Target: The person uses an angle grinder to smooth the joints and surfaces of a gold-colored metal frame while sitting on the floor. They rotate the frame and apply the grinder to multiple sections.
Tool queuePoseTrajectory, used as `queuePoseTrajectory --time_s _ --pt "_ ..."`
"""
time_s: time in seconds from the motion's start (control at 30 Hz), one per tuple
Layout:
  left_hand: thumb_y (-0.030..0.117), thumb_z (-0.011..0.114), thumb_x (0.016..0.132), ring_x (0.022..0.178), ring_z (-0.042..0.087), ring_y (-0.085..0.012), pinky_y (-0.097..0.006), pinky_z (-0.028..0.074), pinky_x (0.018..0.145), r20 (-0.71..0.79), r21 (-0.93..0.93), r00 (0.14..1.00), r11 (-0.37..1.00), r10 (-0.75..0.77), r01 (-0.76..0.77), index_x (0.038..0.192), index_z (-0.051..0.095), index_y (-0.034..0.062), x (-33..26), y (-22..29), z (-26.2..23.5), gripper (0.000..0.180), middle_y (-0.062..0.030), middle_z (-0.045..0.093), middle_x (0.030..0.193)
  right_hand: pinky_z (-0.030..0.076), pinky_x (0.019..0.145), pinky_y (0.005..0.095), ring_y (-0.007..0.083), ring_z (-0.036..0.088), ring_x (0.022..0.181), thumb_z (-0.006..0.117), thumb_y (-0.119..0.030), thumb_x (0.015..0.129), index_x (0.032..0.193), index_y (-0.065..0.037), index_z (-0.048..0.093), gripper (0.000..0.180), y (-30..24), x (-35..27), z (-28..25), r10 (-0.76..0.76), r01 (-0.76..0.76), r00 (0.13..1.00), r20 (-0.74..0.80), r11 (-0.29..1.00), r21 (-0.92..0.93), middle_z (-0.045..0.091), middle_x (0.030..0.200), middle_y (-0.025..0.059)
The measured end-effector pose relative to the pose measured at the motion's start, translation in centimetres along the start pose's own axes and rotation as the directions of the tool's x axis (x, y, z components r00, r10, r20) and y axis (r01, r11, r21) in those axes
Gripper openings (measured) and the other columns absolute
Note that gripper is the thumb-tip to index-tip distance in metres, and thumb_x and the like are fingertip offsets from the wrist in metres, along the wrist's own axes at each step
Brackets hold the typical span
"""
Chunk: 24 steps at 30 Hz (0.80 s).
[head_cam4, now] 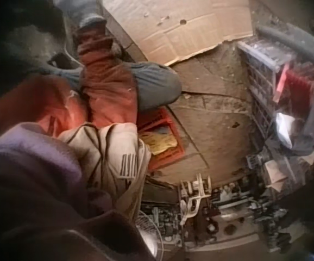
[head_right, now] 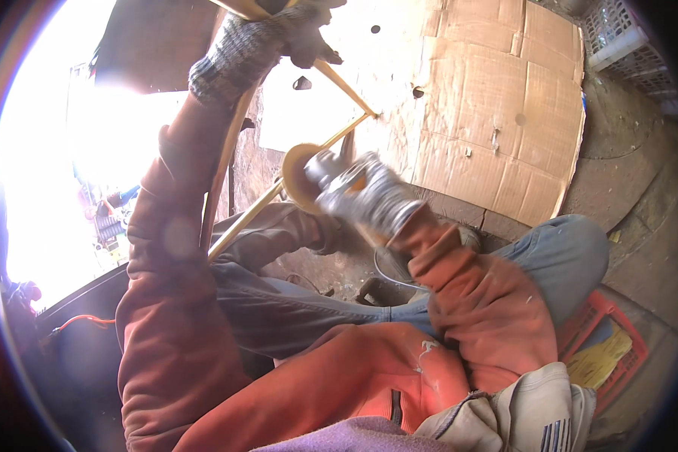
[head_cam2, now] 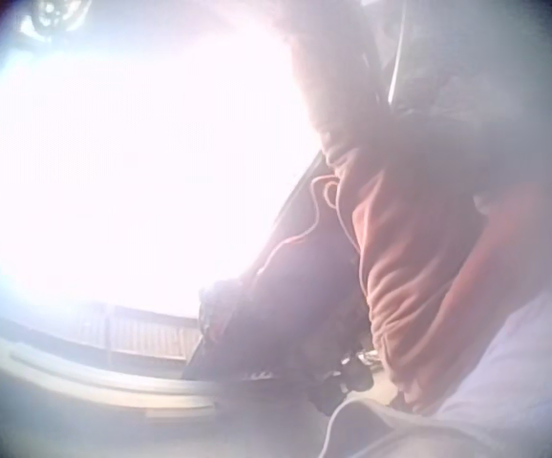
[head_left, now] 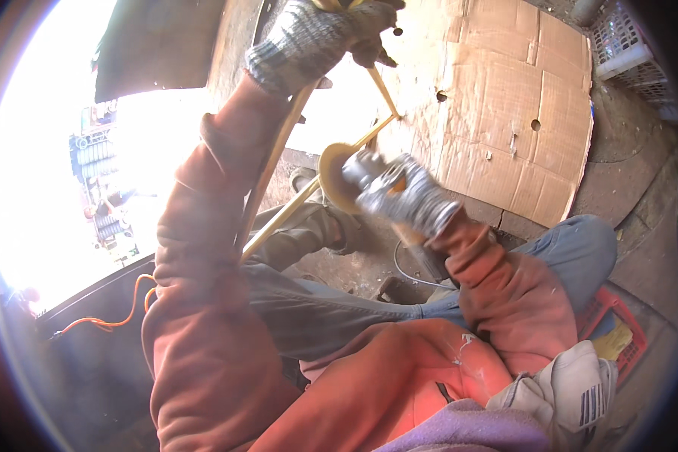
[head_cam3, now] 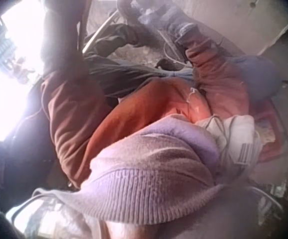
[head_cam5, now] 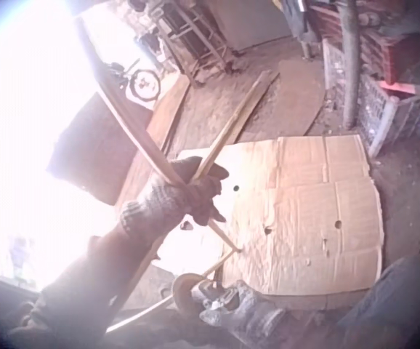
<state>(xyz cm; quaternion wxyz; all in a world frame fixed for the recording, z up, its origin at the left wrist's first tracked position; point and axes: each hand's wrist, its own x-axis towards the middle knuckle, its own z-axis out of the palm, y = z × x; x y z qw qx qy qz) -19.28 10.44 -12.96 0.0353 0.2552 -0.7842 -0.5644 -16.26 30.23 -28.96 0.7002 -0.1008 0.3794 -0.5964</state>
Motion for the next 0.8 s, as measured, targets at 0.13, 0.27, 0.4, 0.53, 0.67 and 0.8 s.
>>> queuePoseTrajectory --time_s 0.13,0.27,0.4,0.53,0.67,0.8 --pt "0.021 0.061 0.091 0.059 0.062 -0.0153 -0.032 0.060 0.061 -0.038 -0.008 0.999 1.000 -0.028 0.028 0.114 0.056 -0.0078 -0.5 0.4 -1.0 0.038 -0.0081 0.061 0.078 0.051 0.084 0.0259 0.0096 0.060 0.095 0.078 -0.012 0.079 0.119 0.000 0.048 0.051 -2.6 -4.1 4.1 0.009 0.111 0.978 0.207 0.819 -0.564 0.063 0.109 0.0065" --pt "0.022 0.062 0.090 0.060 0.064 -0.0166 -0.033 0.060 0.061 -0.042 -0.015 0.999 0.999 -0.029 0.029 0.115 0.057 -0.0046 0.1 0.3 -0.9 0.037 -0.0096 0.063 0.080 0.052 0.083 0.0320 0.0122 0.064 0.097 0.072 -0.029 0.081 0.116 -0.006 0.056 0.045 2.1 -1.9 2.2 -0.076 0.096 0.980 0.184 0.990 -0.101 0.066 0.109 0.0088" --pt "0.023 0.063 0.088 0.061 0.065 -0.0180 -0.034 0.060 0.061 -0.060 0.025 0.998 0.999 -0.022 0.024 0.116 0.058 -0.0014 -0.8 1.6 -1.8 0.037 -0.0111 0.065 0.082 0.048 0.087 0.0298 0.0131 0.062 0.100 0.053 -0.024 0.096 0.120 -0.010 0.057 0.028 0.6 3.3 -2.5 0.001 0.114 0.985 0.174 0.751 -0.650 0.065 0.113 0.0013" --pt "0.024 0.064 0.087 0.062 0.066 -0.0194 -0.035 0.060 0.061 -0.081 0.103 0.996 0.994 -0.036 0.044 0.117 0.059 0.0019 -2.2 0.3 -2.1 0.037 -0.0126 0.067 0.083 0.052 0.073 0.0242 0.0089 0.062 0.080 0.076 -0.017 0.080 0.119 -0.001 0.053 0.048 -1.3 1.2 -1.9 0.161 -0.173 0.985 -0.064 0.891 -0.419 0.067 0.099 0.0062" --pt "0.025 0.065 0.086 0.063 0.067 -0.0207 -0.036 0.060 0.061 -0.110 0.238 0.993 0.969 -0.038 0.063 0.117 0.060 0.0051 -1.7 1.3 -1.3 0.037 -0.0141 0.068 0.085 0.053 0.075 0.0248 0.0108 0.062 0.082 0.082 -0.016 0.074 0.113 0.003 0.051 0.054 -0.6 -1.6 1.9 0.039 -0.010 0.995 0.089 0.952 -0.306 0.066 0.095 0.0082" --pt "0.026 0.066 0.085 0.064 0.068 -0.0218 -0.037 0.060 0.061 -0.154 0.248 0.987 0.965 -0.052 0.089 0.118 0.061 0.0075 -1.8 0.7 -1.2 0.038 -0.0153 0.070 0.087 0.053 0.081 0.0271 0.0124 0.062 0.089 0.080 -0.009 0.074 0.116 0.003 0.048 0.053 -0.7 -4.1 5.0 -0.025 0.062 0.979 0.201 0.982 -0.178 0.064 0.097 0.0073"
